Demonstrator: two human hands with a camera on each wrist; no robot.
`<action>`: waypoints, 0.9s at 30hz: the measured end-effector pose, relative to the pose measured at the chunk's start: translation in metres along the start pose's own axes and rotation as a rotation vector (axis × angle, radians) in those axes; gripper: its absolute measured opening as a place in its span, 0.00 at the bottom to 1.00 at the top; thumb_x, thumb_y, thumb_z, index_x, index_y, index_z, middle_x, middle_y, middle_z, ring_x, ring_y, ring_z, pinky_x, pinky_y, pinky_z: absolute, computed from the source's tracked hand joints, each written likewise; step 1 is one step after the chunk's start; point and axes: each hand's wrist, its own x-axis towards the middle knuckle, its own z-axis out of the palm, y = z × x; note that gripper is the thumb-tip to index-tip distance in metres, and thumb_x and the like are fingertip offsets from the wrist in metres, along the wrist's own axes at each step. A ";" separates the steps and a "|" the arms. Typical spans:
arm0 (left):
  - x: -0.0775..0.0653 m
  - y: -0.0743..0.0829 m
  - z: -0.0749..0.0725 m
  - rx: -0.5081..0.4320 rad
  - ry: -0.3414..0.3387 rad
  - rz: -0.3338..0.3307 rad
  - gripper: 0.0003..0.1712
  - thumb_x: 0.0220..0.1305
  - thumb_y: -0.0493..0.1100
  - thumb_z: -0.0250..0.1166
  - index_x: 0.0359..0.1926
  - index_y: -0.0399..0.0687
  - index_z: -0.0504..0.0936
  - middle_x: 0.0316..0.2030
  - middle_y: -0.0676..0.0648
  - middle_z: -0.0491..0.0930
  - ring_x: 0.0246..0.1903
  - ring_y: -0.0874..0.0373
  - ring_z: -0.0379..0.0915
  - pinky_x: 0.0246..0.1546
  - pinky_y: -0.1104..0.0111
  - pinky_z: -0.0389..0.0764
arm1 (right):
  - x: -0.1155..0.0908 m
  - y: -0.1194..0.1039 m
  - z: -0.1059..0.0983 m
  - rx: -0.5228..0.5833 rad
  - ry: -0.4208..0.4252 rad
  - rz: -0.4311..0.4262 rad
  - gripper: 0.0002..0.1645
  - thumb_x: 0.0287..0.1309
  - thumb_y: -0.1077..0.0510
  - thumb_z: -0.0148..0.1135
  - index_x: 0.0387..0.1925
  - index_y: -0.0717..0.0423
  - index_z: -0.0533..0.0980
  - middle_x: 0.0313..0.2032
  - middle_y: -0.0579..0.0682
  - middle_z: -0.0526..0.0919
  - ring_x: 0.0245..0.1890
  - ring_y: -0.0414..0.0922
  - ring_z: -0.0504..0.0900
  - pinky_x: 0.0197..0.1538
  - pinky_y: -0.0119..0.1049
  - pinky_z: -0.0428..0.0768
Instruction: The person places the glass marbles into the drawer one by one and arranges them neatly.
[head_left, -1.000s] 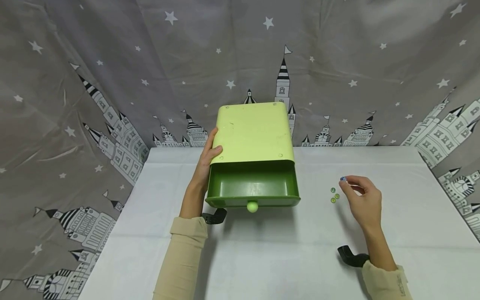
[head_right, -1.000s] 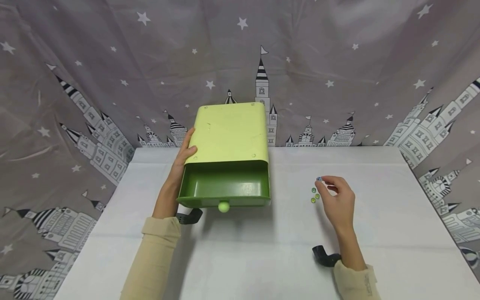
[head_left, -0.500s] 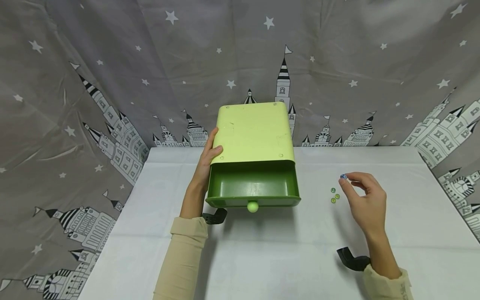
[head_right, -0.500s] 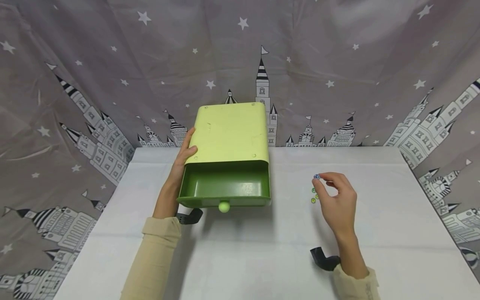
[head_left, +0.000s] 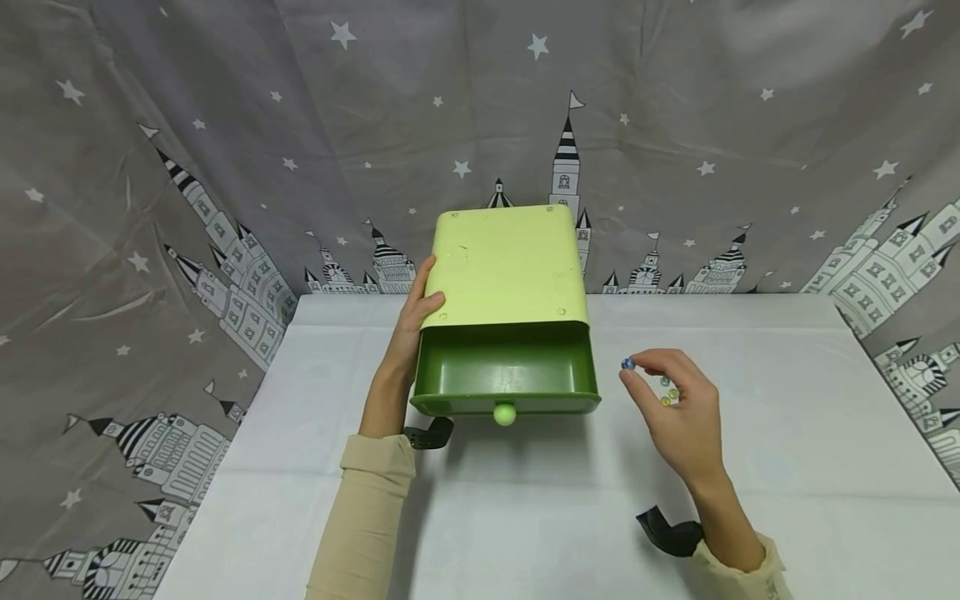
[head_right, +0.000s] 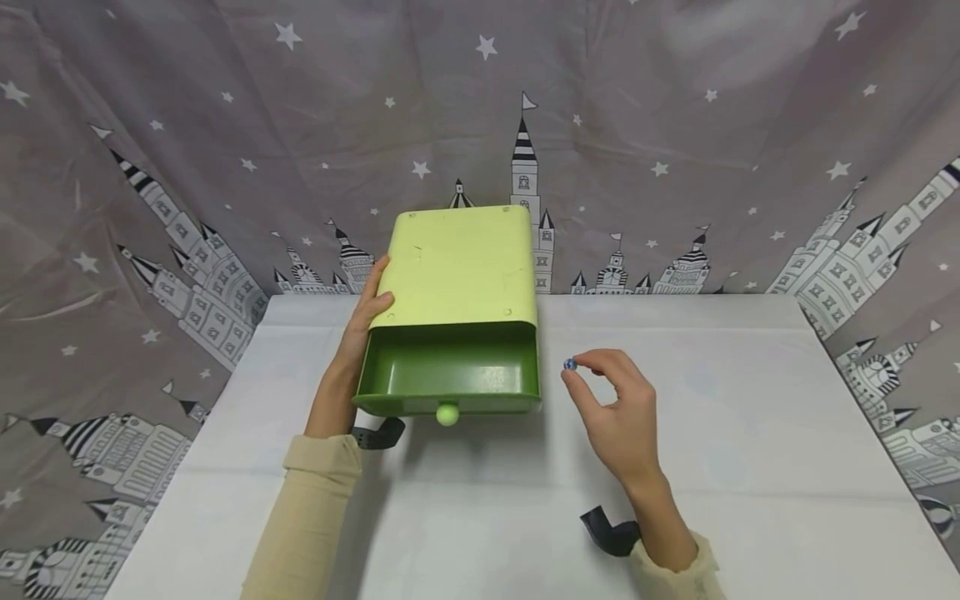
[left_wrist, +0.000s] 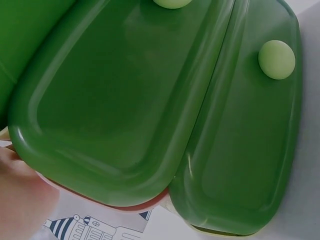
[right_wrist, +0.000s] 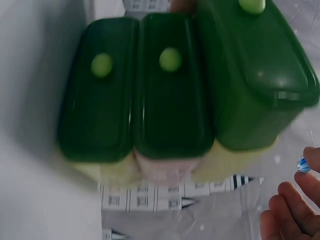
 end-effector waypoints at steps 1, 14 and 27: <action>0.000 0.000 0.000 0.002 0.001 0.002 0.41 0.69 0.48 0.51 0.78 0.61 0.45 0.76 0.55 0.42 0.72 0.62 0.41 0.70 0.57 0.48 | 0.000 -0.003 0.003 0.009 -0.009 -0.007 0.11 0.50 0.73 0.70 0.37 0.64 0.83 0.38 0.53 0.83 0.41 0.39 0.77 0.47 0.28 0.72; 0.001 -0.001 -0.001 -0.003 -0.015 0.012 0.41 0.70 0.47 0.51 0.78 0.61 0.44 0.76 0.55 0.41 0.73 0.62 0.40 0.70 0.57 0.48 | 0.012 -0.035 0.032 0.186 -0.073 -0.098 0.12 0.50 0.74 0.69 0.38 0.63 0.83 0.39 0.52 0.83 0.42 0.46 0.79 0.48 0.32 0.74; 0.001 -0.002 -0.003 -0.001 -0.005 0.010 0.41 0.69 0.47 0.51 0.78 0.60 0.45 0.76 0.54 0.42 0.72 0.62 0.41 0.70 0.58 0.48 | 0.012 -0.047 0.051 0.229 -0.132 -0.179 0.13 0.49 0.73 0.70 0.40 0.65 0.82 0.41 0.55 0.82 0.44 0.49 0.79 0.52 0.34 0.74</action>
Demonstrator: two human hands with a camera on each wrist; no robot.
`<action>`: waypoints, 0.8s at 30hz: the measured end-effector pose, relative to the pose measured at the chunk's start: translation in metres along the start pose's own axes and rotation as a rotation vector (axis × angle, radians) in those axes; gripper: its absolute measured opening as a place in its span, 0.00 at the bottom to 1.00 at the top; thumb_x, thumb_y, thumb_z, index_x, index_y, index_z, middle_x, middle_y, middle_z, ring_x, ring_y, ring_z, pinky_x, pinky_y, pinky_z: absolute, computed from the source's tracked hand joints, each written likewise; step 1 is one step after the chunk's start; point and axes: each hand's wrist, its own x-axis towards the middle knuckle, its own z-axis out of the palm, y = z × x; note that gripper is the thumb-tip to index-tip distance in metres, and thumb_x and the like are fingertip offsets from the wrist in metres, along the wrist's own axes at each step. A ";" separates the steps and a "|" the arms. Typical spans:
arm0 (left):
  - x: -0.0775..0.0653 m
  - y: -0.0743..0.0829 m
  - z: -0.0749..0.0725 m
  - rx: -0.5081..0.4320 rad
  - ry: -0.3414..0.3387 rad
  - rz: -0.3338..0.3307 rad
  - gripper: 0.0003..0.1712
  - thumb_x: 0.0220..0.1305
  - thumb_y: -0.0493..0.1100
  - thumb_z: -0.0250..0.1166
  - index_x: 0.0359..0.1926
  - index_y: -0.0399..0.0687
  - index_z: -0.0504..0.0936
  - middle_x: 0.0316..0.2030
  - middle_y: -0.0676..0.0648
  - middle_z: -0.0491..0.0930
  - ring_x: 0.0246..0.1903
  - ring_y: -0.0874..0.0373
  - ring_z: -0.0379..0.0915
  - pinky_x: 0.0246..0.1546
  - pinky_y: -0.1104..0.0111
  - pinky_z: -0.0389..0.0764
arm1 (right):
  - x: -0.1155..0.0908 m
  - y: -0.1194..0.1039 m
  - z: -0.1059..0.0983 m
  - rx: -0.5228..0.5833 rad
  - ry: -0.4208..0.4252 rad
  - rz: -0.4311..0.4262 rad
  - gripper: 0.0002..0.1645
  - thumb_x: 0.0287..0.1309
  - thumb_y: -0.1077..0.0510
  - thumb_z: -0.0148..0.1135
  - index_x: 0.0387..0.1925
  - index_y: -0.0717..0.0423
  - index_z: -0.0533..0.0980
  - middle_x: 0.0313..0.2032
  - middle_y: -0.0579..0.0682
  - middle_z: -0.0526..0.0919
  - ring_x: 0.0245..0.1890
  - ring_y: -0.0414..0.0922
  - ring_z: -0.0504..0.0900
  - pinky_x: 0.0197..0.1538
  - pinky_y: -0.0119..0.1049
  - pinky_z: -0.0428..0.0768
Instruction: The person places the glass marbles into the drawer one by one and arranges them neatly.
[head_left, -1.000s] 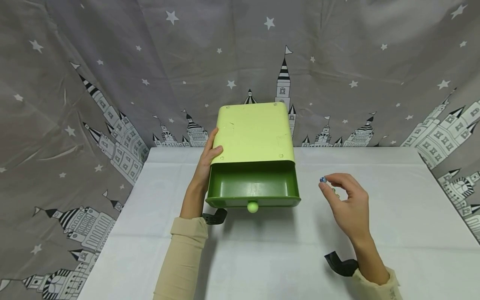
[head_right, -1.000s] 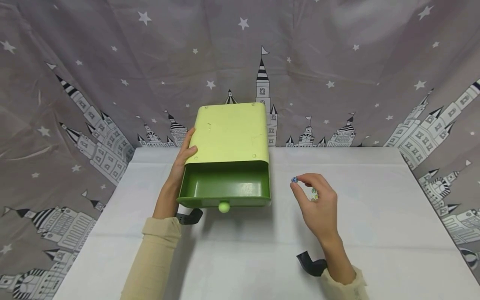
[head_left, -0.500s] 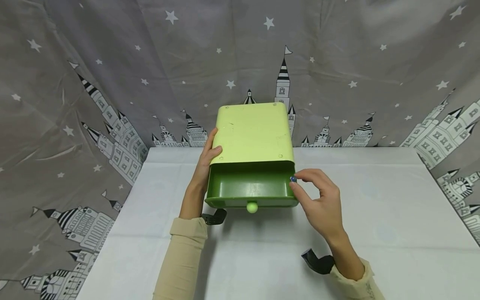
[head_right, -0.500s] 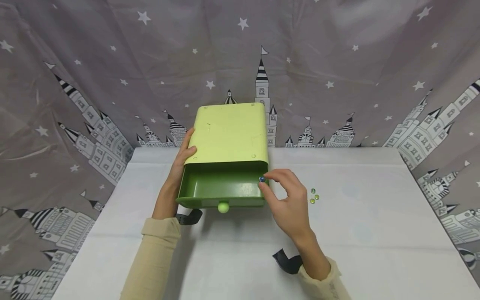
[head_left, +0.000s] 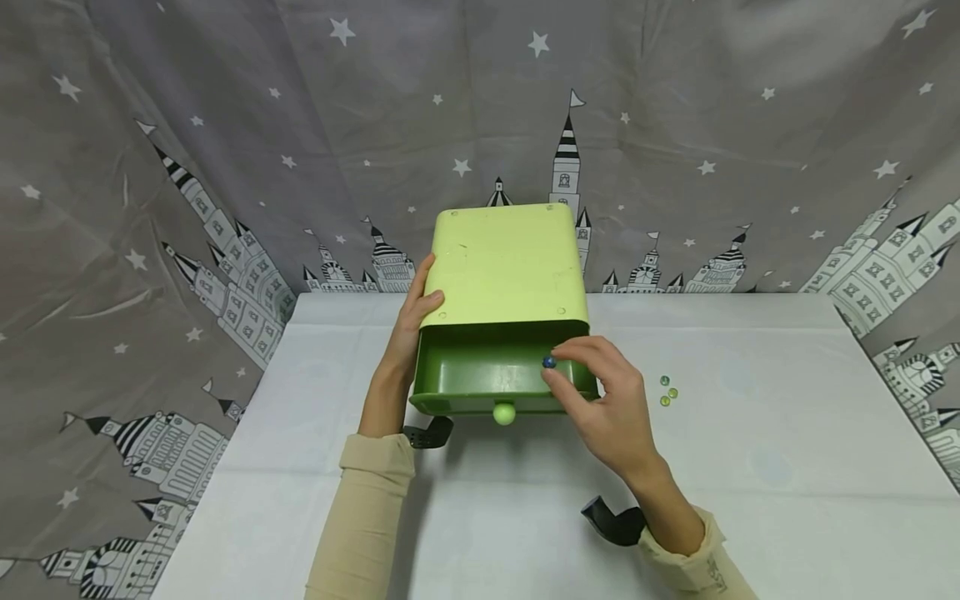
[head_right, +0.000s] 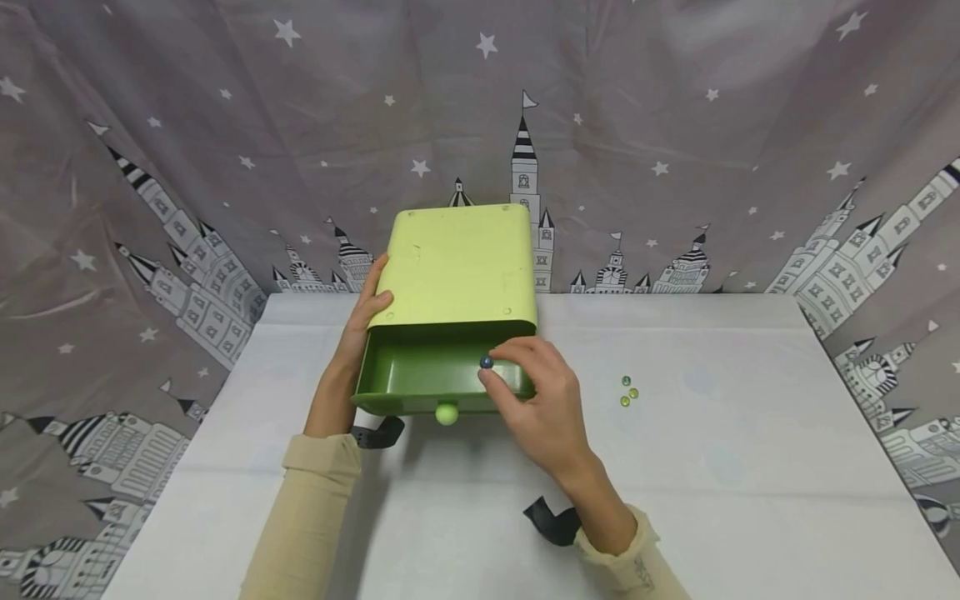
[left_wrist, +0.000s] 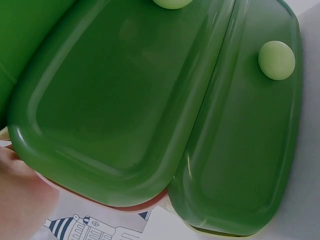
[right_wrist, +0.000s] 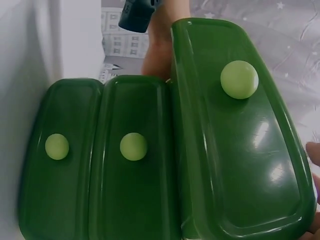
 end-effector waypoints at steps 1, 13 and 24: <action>0.000 0.000 0.000 0.003 0.001 -0.001 0.41 0.69 0.47 0.51 0.78 0.60 0.45 0.76 0.55 0.42 0.72 0.62 0.41 0.70 0.58 0.48 | 0.000 0.000 0.000 -0.001 -0.001 -0.003 0.14 0.49 0.73 0.70 0.41 0.66 0.82 0.41 0.55 0.82 0.44 0.50 0.79 0.52 0.34 0.74; -0.001 0.002 0.000 0.026 0.006 -0.001 0.40 0.69 0.47 0.50 0.79 0.60 0.45 0.76 0.54 0.43 0.72 0.62 0.41 0.70 0.57 0.48 | -0.004 0.001 0.002 -0.014 0.001 -0.021 0.17 0.48 0.72 0.71 0.43 0.65 0.81 0.42 0.56 0.83 0.44 0.51 0.79 0.51 0.35 0.74; 0.000 0.001 0.001 0.017 0.006 -0.002 0.41 0.69 0.47 0.50 0.79 0.59 0.45 0.76 0.54 0.42 0.72 0.62 0.41 0.70 0.58 0.48 | -0.005 0.000 0.002 0.001 0.025 -0.023 0.16 0.47 0.73 0.71 0.41 0.65 0.82 0.40 0.56 0.83 0.42 0.51 0.80 0.52 0.33 0.74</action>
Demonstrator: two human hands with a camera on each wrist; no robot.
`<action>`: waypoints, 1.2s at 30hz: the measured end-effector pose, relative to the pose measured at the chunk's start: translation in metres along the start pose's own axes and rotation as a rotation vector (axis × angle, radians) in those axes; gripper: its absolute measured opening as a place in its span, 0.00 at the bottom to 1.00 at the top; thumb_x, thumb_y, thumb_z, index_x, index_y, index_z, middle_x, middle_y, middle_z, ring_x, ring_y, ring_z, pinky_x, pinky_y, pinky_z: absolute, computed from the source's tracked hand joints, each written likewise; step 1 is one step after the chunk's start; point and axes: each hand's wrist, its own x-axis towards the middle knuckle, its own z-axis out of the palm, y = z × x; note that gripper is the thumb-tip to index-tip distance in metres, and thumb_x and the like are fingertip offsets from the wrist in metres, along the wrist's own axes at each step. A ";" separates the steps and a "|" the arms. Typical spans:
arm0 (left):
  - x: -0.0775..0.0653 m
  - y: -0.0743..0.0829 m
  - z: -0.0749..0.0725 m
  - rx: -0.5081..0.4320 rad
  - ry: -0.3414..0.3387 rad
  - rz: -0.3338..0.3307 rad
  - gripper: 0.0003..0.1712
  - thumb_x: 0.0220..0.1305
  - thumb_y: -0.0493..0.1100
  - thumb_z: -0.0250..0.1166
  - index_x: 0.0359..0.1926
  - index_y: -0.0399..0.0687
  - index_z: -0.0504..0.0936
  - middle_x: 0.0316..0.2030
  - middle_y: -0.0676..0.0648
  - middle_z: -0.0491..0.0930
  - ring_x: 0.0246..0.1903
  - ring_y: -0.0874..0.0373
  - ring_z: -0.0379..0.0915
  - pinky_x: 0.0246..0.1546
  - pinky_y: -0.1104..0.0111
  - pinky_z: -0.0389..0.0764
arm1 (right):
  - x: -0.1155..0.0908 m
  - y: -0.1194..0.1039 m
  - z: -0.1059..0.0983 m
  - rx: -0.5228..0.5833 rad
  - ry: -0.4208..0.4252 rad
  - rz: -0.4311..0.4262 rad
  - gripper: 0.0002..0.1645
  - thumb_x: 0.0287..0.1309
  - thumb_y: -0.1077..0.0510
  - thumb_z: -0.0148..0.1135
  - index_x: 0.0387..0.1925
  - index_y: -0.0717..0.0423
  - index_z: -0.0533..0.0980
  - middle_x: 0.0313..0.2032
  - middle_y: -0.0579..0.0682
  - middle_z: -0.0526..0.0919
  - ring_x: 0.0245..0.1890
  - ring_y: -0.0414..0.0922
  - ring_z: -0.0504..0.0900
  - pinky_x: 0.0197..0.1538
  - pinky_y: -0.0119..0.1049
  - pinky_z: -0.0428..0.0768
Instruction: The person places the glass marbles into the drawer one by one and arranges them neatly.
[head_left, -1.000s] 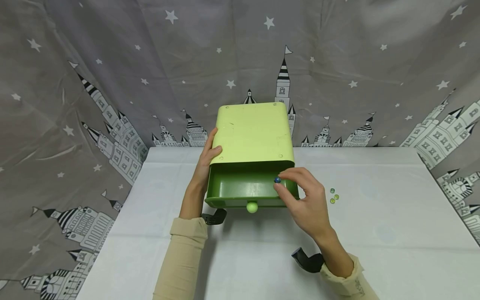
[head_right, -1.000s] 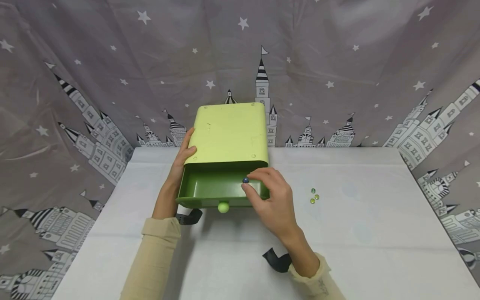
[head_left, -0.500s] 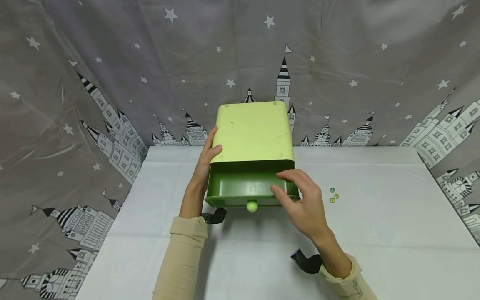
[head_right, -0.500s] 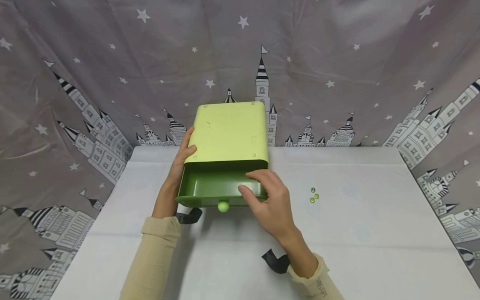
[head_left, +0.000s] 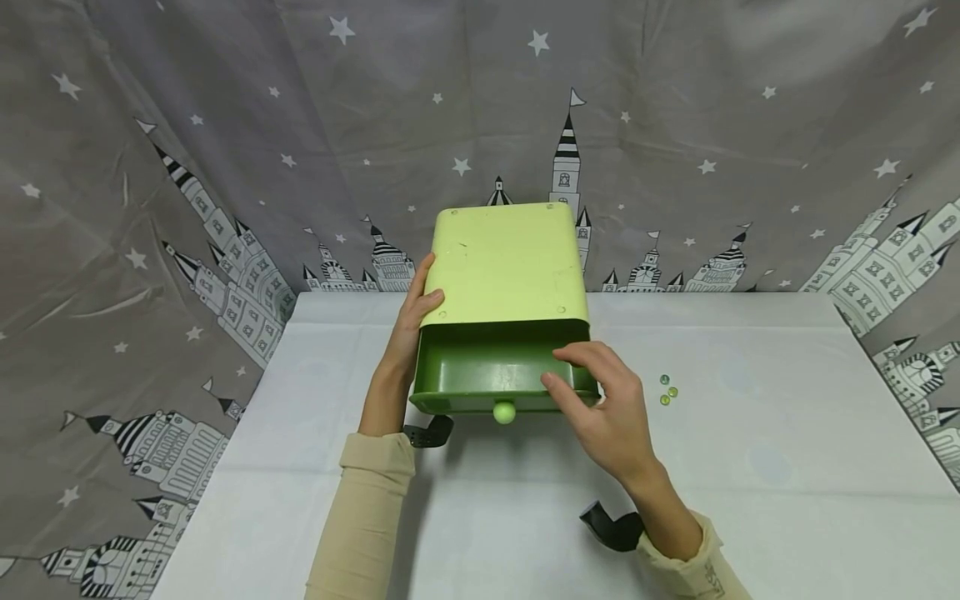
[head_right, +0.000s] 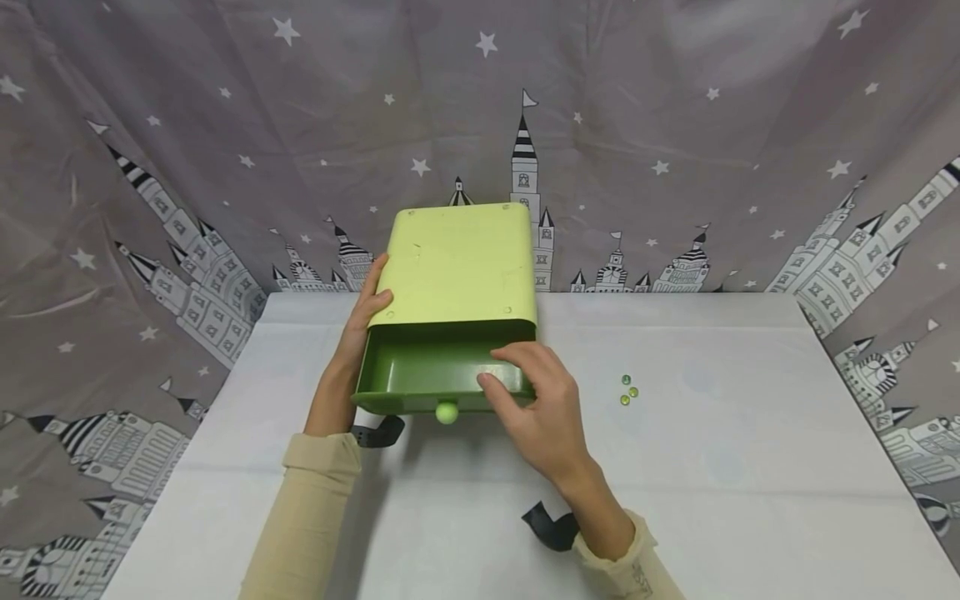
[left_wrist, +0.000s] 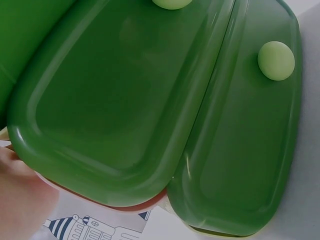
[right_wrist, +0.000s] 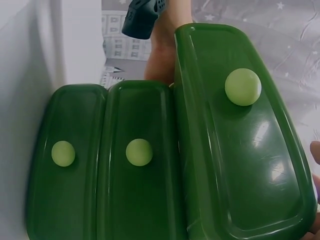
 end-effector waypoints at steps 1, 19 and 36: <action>0.000 0.000 0.000 -0.006 0.000 -0.001 0.41 0.69 0.47 0.50 0.79 0.59 0.45 0.76 0.54 0.42 0.72 0.62 0.41 0.70 0.58 0.48 | 0.000 0.000 0.000 0.000 0.002 -0.001 0.16 0.46 0.73 0.71 0.41 0.65 0.82 0.40 0.56 0.83 0.42 0.51 0.80 0.52 0.33 0.74; 0.001 0.000 0.002 -0.027 -0.013 0.007 0.40 0.69 0.46 0.50 0.78 0.59 0.45 0.76 0.54 0.42 0.72 0.62 0.41 0.70 0.57 0.47 | 0.001 0.002 -0.016 -0.031 0.021 0.075 0.12 0.50 0.71 0.70 0.39 0.67 0.82 0.39 0.55 0.83 0.41 0.52 0.80 0.50 0.35 0.75; 0.000 0.000 0.002 -0.049 -0.009 0.002 0.39 0.70 0.45 0.47 0.78 0.61 0.45 0.76 0.54 0.43 0.72 0.61 0.42 0.69 0.57 0.50 | -0.004 0.011 -0.029 -0.099 0.088 0.115 0.16 0.48 0.74 0.71 0.42 0.66 0.82 0.41 0.57 0.83 0.43 0.46 0.79 0.49 0.31 0.74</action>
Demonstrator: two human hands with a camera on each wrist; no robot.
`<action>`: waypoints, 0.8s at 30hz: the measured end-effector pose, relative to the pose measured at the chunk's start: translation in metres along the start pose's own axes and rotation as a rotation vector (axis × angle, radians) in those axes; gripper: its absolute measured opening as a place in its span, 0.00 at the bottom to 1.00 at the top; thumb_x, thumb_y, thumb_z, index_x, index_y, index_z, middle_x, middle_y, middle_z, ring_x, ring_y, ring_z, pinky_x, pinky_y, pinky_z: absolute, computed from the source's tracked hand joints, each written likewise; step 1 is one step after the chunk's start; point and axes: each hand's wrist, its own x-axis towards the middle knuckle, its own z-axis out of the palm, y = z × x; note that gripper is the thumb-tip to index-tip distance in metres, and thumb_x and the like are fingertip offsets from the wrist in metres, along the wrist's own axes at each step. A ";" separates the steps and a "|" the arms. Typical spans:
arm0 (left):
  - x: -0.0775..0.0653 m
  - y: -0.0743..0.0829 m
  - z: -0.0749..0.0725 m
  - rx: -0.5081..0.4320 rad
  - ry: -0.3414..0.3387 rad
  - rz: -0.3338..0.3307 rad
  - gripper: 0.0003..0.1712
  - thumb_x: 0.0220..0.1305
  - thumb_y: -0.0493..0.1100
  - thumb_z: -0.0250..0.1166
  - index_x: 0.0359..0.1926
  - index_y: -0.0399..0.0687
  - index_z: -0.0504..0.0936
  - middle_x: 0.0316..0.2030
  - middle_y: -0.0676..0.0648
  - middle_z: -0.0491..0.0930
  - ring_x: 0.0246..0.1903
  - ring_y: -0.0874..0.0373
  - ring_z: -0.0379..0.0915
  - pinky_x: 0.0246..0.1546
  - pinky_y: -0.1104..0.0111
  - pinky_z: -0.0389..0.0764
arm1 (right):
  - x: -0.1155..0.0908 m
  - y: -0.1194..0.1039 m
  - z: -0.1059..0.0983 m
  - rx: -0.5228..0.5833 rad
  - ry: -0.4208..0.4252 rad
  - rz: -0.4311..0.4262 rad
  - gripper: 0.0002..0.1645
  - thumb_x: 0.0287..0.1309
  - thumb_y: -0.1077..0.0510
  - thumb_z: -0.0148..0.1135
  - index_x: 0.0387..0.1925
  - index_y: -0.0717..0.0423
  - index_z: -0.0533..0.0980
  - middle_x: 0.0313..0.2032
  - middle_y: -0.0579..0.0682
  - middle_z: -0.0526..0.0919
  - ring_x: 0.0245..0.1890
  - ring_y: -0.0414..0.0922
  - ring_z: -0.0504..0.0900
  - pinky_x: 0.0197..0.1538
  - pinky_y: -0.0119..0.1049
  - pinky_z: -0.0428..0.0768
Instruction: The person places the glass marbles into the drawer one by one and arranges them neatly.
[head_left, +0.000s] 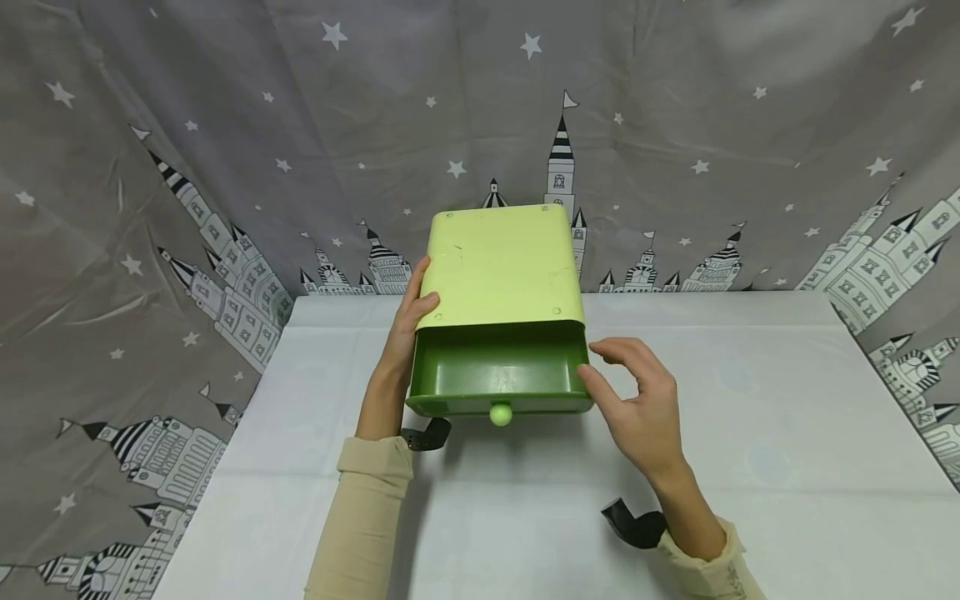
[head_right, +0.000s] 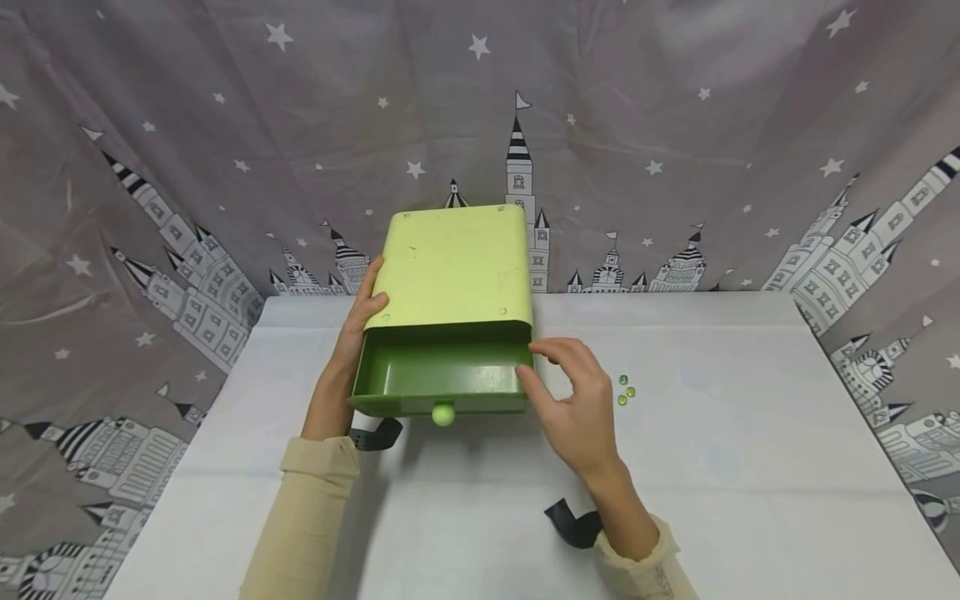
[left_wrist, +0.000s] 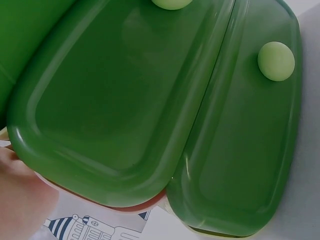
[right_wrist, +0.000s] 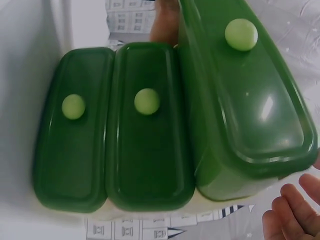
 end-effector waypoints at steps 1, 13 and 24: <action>0.000 0.000 0.000 -0.001 0.000 0.000 0.39 0.70 0.45 0.47 0.78 0.61 0.45 0.76 0.54 0.43 0.72 0.60 0.42 0.69 0.57 0.50 | 0.000 0.001 -0.001 -0.008 0.001 0.007 0.17 0.48 0.74 0.71 0.43 0.66 0.82 0.41 0.57 0.83 0.43 0.47 0.79 0.50 0.31 0.74; 0.000 0.000 -0.001 0.003 -0.008 0.006 0.40 0.69 0.46 0.49 0.78 0.60 0.45 0.76 0.55 0.42 0.72 0.61 0.41 0.69 0.57 0.49 | -0.005 0.029 -0.028 -0.117 0.020 0.067 0.19 0.49 0.74 0.71 0.45 0.66 0.81 0.41 0.58 0.84 0.43 0.38 0.78 0.49 0.28 0.73; 0.000 -0.001 -0.002 0.023 0.003 -0.001 0.41 0.69 0.47 0.50 0.78 0.59 0.45 0.76 0.54 0.43 0.72 0.61 0.42 0.69 0.57 0.48 | -0.012 0.056 -0.055 -0.175 0.071 0.125 0.16 0.49 0.75 0.70 0.43 0.69 0.82 0.40 0.59 0.83 0.43 0.31 0.76 0.50 0.24 0.72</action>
